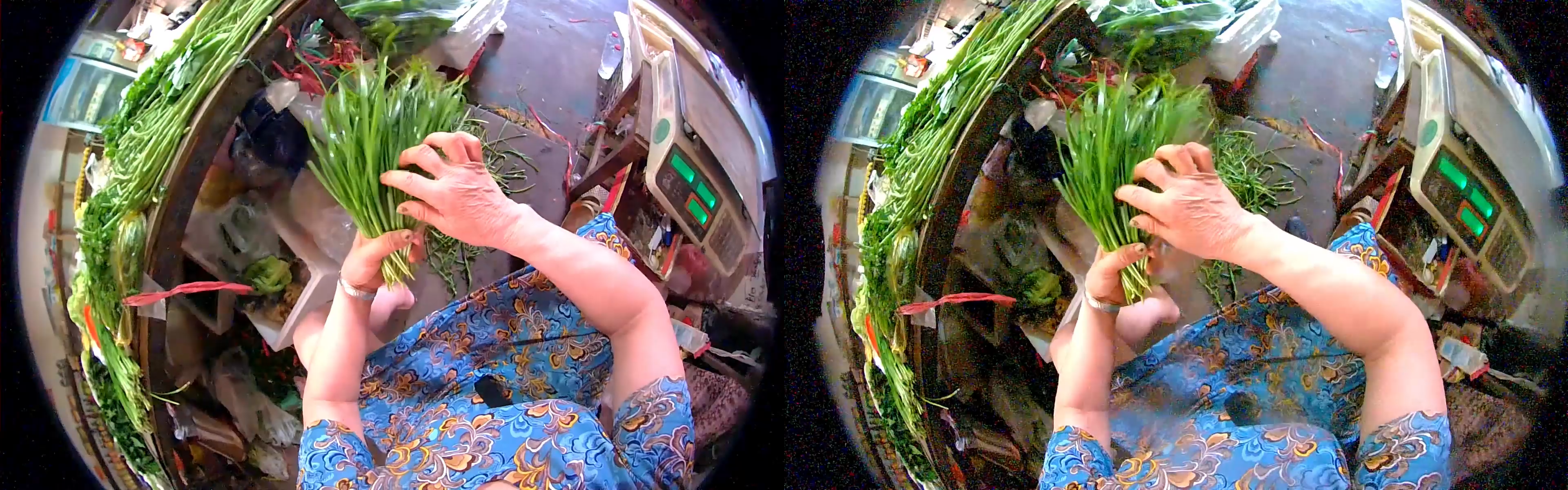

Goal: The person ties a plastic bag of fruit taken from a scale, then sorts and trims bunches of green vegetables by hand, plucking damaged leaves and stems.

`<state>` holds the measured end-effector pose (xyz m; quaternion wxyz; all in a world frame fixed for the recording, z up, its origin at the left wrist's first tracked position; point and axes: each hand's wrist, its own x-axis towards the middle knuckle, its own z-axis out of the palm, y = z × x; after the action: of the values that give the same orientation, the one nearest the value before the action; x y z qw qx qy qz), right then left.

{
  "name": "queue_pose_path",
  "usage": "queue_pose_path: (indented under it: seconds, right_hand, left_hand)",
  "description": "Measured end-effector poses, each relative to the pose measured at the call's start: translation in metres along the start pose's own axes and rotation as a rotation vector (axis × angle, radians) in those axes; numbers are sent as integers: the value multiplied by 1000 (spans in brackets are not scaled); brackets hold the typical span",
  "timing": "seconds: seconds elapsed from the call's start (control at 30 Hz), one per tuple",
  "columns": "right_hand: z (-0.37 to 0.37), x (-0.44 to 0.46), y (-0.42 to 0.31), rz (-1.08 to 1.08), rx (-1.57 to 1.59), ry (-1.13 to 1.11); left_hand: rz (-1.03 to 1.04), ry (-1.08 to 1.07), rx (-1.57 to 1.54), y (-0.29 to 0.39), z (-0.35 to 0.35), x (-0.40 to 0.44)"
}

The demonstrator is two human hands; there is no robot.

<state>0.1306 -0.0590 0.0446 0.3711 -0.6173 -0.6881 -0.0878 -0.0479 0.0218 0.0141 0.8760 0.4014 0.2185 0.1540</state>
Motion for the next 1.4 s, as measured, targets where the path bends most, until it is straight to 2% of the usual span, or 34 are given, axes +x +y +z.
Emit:
queue_pose_path:
  seconds: [0.03,0.07,0.13,0.23,0.53,0.63,0.73,0.87,1.07,1.13,1.3,1.4]
  right_hand:
    - [1,0,0,6,-23,30]
    - [3,-1,1,5,-21,29]
    - [4,-3,2,8,-31,50]
    - [4,-6,1,8,-21,42]
    - [0,-6,1,-5,7,28]
    - [0,-2,5,41,100,112]
    - [-1,-1,8,151,150,80]
    - [0,1,13,157,97,66]
    - [5,1,19,40,-6,65]
    - [4,3,18,8,-43,151]
    - [6,0,18,17,-10,100]
    - [4,0,15,-32,9,123]
  left_hand:
    - [-1,67,-7,2,-2,-2]
    - [15,13,9,6,-6,-1]
    - [-4,43,-113,8,-6,-4]
    - [4,127,-119,6,-3,-2]
    - [-50,107,-63,4,-16,-1]
    - [-67,103,-55,6,-14,-2]
    - [-93,105,-30,2,-19,-1]
    - [-101,74,41,-2,-15,1]
    - [-97,83,26,-1,-9,1]
    - [-97,156,-27,-2,-6,1]
    - [-90,84,-45,-1,-12,3]
    - [-106,126,-64,-1,-15,1]
